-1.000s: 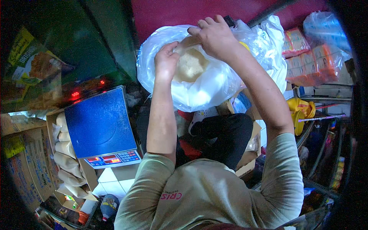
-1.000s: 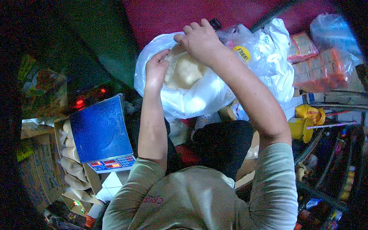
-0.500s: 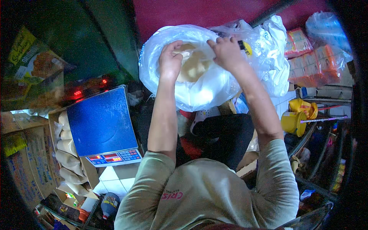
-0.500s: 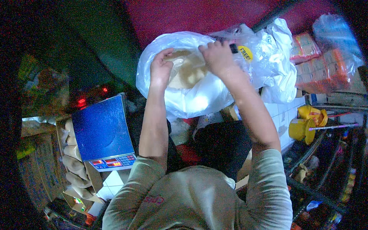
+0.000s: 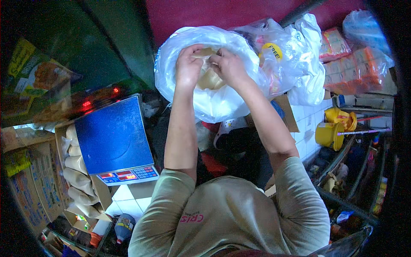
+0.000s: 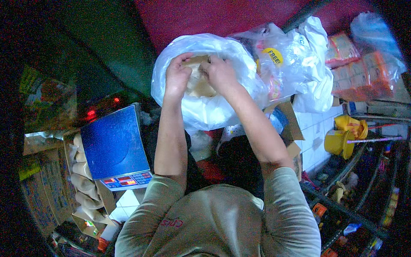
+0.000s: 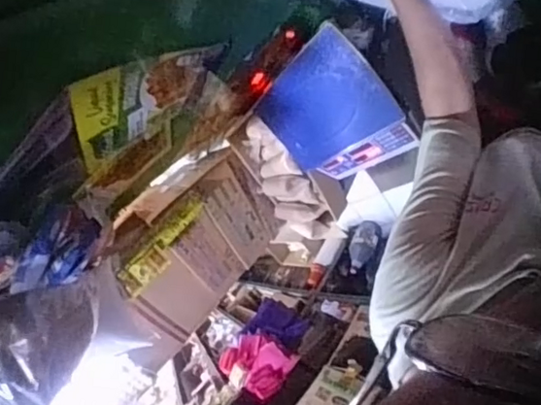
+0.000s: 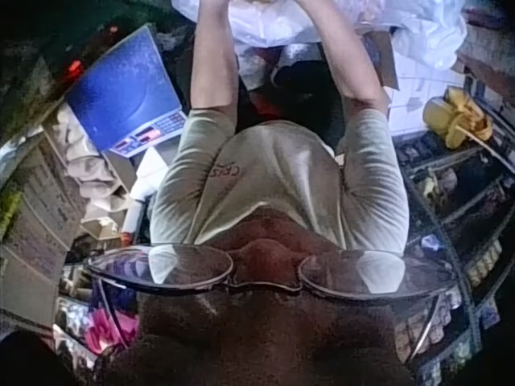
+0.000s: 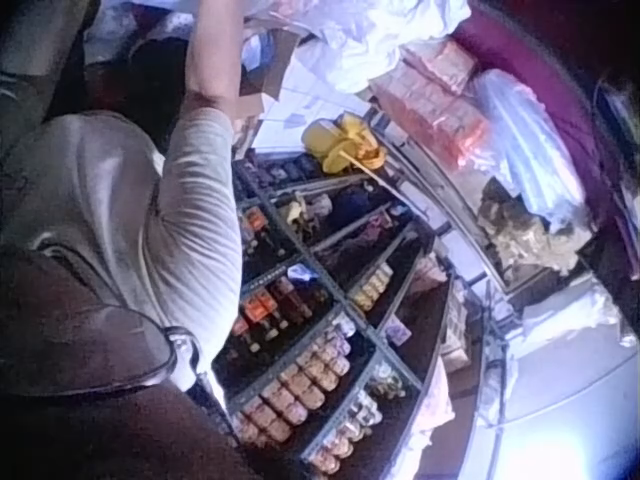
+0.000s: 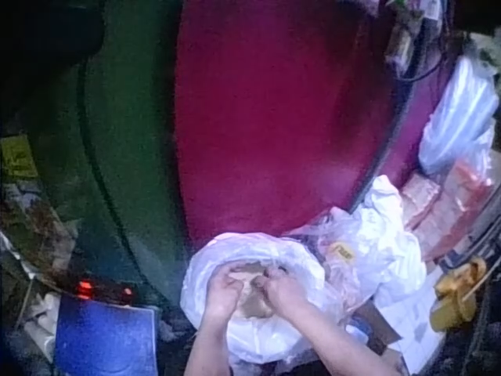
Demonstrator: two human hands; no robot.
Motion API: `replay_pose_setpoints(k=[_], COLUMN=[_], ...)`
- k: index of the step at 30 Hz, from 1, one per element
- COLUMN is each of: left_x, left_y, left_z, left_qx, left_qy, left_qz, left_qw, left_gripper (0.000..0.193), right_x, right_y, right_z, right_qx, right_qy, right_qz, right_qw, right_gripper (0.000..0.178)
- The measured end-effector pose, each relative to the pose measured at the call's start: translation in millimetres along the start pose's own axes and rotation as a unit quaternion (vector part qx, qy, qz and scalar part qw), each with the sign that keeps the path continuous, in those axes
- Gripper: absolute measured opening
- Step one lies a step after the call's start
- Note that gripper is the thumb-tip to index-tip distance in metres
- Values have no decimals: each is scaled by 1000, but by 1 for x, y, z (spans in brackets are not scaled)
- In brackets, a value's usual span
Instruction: The recorder is scooping a white powder (likely flour or similar ingredient) from a large sack into small plastic bags, weighing them on an electronic scale, and sealing/boxing them.
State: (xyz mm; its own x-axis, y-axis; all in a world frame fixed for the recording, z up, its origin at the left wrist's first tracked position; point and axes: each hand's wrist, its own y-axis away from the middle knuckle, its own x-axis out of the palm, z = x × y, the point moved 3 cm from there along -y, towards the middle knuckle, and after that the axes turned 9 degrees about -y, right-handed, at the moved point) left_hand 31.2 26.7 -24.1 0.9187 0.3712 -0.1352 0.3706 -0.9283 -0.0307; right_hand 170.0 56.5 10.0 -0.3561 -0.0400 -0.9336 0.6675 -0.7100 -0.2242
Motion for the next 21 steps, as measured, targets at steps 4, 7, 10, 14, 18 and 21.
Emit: replay_pose_setpoints(k=[4,7,10,14,18,21], left_x=[-4,-10,-14,-4,9,9], left_y=[1,2,-1,-3,12,12], left_z=[-7,-9,-3,-2,-1,-7], left_qx=[4,12,-21,49,31,20], left_qy=[-32,-15,61,-42,-59,-104], left_qz=[-10,-23,-9,-18,-14,-7], left_qw=[999,1000,998,998,998,994], left_gripper=[42,42,43,45,42,38], right_x=[4,2,-2,-1,-1,1], right_y=[-10,-11,-10,-11,-4,2], right_z=[-9,-8,-3,-8,-13,-8], right_qx=[28,38,-11,-48,-18,4], right_qy=[-40,-85,-140,-131,-125,-130], right_qz=[12,35,-13,-2,12,22], right_qw=[999,995,990,990,992,991], right_gripper=[12,9,7,6,9,8])
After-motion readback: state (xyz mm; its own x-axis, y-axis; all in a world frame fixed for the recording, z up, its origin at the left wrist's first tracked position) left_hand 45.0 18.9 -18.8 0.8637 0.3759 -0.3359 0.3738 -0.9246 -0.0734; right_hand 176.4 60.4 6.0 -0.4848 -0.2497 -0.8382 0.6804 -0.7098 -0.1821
